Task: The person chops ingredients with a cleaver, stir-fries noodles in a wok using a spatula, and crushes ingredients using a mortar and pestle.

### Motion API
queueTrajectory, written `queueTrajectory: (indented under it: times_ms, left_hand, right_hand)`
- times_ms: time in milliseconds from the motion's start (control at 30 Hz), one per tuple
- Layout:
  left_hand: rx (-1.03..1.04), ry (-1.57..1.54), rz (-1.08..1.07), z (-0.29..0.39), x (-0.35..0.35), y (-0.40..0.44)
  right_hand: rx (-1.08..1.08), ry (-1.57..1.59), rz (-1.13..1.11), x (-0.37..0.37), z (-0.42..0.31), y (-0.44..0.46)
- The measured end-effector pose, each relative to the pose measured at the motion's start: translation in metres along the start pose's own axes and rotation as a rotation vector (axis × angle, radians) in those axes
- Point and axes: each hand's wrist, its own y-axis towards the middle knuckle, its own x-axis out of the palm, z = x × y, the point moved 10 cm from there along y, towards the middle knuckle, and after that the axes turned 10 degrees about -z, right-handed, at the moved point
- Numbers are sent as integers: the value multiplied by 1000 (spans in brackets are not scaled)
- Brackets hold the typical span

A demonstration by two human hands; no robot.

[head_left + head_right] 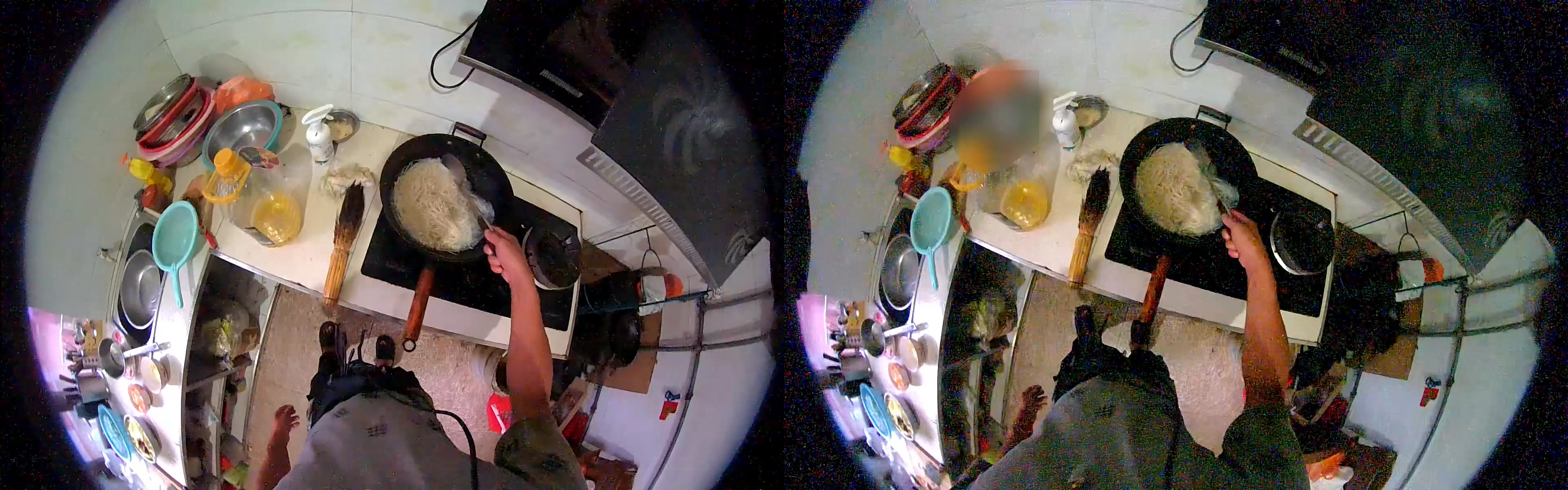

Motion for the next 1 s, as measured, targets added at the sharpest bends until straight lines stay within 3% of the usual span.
queueTrajectory:
  times_ms: [67,100,133,167,333,433,467,533,567,600,633,667,733,767,800,833,867,933,967,1000]
  left_hand:
    - [-208,-340,-76,-38,20,-29]
    - [-216,1,118,-41,17,-47]
    - [-212,22,145,-50,20,-61]
    - [-197,-18,123,-60,18,-68]
    - [-185,-211,55,-93,2,-71]
    - [-217,-586,-114,-107,-7,-43]
    - [-27,-289,-201,-87,-8,-31]
    - [384,339,-163,-45,-12,-23]
    - [85,-72,-56,-53,-15,-10]
    - [25,-82,94,-34,-7,-33]
    - [87,-21,67,-13,14,-37]
    - [143,44,53,-2,18,-36]
    - [131,218,46,5,32,-27]
    - [161,54,83,7,38,-31]
    - [-45,307,168,26,53,-44]
    - [116,144,86,5,47,-14]
    - [133,119,103,10,52,-25]
    - [45,203,163,33,73,-59]
    - [44,145,162,22,71,-58]
    - [45,132,169,12,69,-58]
  right_hand:
    - [-4,-58,-68,1,2,4]
    - [-50,-320,-63,-2,-3,5]
    - [-98,-581,-57,-1,-7,3]
    - [-372,-908,18,9,-30,-17]
    - [-416,-1220,84,21,-43,-105]
    - [-421,-1345,89,23,-57,-153]
    - [-405,-1418,91,23,-65,-164]
    - [-177,-1457,127,20,-79,-182]
    - [-139,-1441,155,18,-85,-192]
    - [-122,-1425,152,21,-86,-196]
    - [-104,-1399,105,24,-86,-197]
    - [-308,-1405,43,18,-75,-187]
    - [-344,-1464,59,16,-53,-154]
    - [-256,-1421,95,7,-38,-131]
    - [-264,-1303,109,0,-29,-108]
    - [-255,-1180,147,-14,-18,-91]
    - [-283,-1191,126,-24,-4,-79]
    - [-351,-875,259,-68,6,-62]
    - [-358,-885,245,-82,13,-54]
    - [-407,-649,251,-103,18,-46]
